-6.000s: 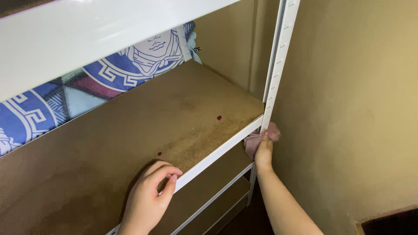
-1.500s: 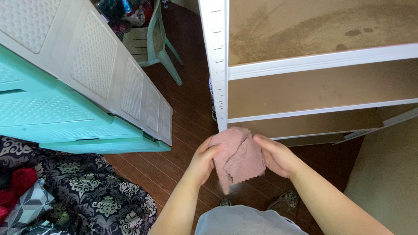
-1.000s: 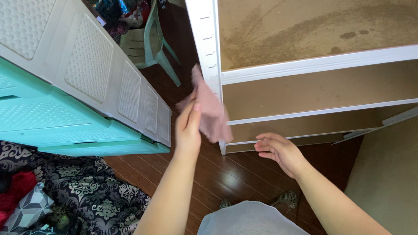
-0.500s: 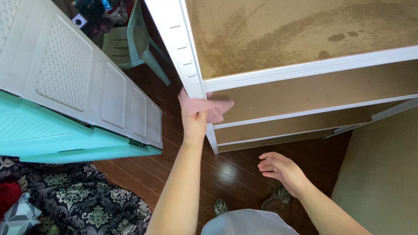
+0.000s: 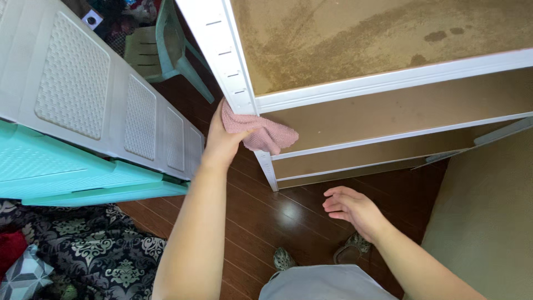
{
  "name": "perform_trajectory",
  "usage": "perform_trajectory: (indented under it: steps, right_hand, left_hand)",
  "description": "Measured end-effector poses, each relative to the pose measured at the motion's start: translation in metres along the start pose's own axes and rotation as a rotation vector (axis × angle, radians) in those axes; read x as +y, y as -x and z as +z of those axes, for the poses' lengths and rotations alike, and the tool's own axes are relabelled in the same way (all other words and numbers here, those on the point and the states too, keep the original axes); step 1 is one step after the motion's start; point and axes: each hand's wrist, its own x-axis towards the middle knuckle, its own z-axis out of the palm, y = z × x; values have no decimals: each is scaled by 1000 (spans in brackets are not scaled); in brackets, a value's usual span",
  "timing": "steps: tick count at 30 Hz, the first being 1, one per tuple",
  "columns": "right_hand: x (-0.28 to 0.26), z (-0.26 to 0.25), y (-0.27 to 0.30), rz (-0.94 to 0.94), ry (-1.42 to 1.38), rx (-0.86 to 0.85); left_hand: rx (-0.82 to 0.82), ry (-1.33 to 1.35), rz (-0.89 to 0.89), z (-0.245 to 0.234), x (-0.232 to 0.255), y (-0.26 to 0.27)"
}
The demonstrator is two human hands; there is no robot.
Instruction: The person wipes the shelves of a white metal shelving unit with a pink cloth, cleaning the surfaces and edges. Afterwards, the person hangs a patterned Versace towel on a wall-mounted rod using several small clips.
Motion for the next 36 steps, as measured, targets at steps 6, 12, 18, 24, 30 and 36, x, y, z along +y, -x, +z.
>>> perform_trajectory:
  steps: [6,12,18,24,30,36]
  right_hand:
    - [16,-11,11,59,-30,38]
    - [32,-39,23,94,-16,102]
    - [52,-48,25,113,9,115]
    - [39,-32,-9,-110,278,57]
    - [-17,21,-25,70,281,-171]
    - [-91,27,-36,-113,-77,-385]
  left_hand:
    - [-21,-204,-72,3,-21,5]
    - [-22,-306,-348,16,-53,33]
    - [-86,-508,-259,18,-70,51]
    - [335,419,-591,58,-95,139]
    - [74,480,-699,67,-70,187]
    - [70,-759,-698,26,6,114]
